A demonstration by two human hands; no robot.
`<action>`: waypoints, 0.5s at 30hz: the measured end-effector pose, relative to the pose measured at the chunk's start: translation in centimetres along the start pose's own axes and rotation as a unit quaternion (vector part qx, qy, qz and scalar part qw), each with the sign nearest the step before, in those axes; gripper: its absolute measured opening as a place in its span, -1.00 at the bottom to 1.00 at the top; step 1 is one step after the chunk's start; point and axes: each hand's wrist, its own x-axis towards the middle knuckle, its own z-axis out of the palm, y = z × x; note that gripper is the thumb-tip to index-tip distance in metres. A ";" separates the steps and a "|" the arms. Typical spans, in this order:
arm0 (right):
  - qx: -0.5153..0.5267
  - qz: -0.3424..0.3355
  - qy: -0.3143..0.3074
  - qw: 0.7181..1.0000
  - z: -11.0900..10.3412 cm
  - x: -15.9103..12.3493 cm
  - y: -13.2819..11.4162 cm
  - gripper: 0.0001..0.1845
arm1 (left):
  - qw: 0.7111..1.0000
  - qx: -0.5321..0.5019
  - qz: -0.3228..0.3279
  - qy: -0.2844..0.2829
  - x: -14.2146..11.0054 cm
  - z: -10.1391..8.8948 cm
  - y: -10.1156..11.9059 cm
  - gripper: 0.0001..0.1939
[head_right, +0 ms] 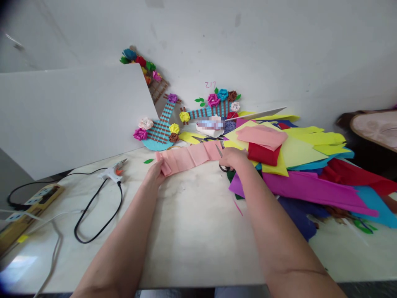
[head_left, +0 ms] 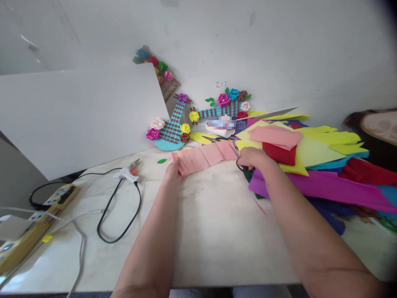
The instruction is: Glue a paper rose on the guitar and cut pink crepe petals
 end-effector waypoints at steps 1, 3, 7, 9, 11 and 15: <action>0.012 -0.013 0.018 1.000 0.0 0.1 0.1 -0.84 | 1.000 -0.003 0.000 -0.002 -0.1 0.0 0.0 -0.85; 0.047 -0.036 0.064 0.996 0.3 0.3 0.3 -0.79 | 1.000 -0.009 0.003 -0.005 -0.2 0.0 0.1 -0.84; 0.163 -0.056 0.096 0.980 1.3 0.7 -0.2 -0.68 | 1.000 -0.021 0.018 -0.006 -0.3 0.0 0.2 -0.87; 0.243 -0.078 0.073 0.964 1.9 0.8 -0.7 -0.63 | 0.999 -0.024 0.028 -0.006 -0.2 0.0 0.2 -0.88; 0.343 -0.109 0.036 0.932 2.6 0.8 -1.3 -0.62 | 0.999 -0.021 0.035 -0.010 -0.1 -0.1 0.1 -0.87; 0.485 -0.161 -0.036 0.859 3.6 0.5 -2.8 -0.70 | 0.999 -0.018 0.039 -0.005 0.2 -0.4 0.2 -0.86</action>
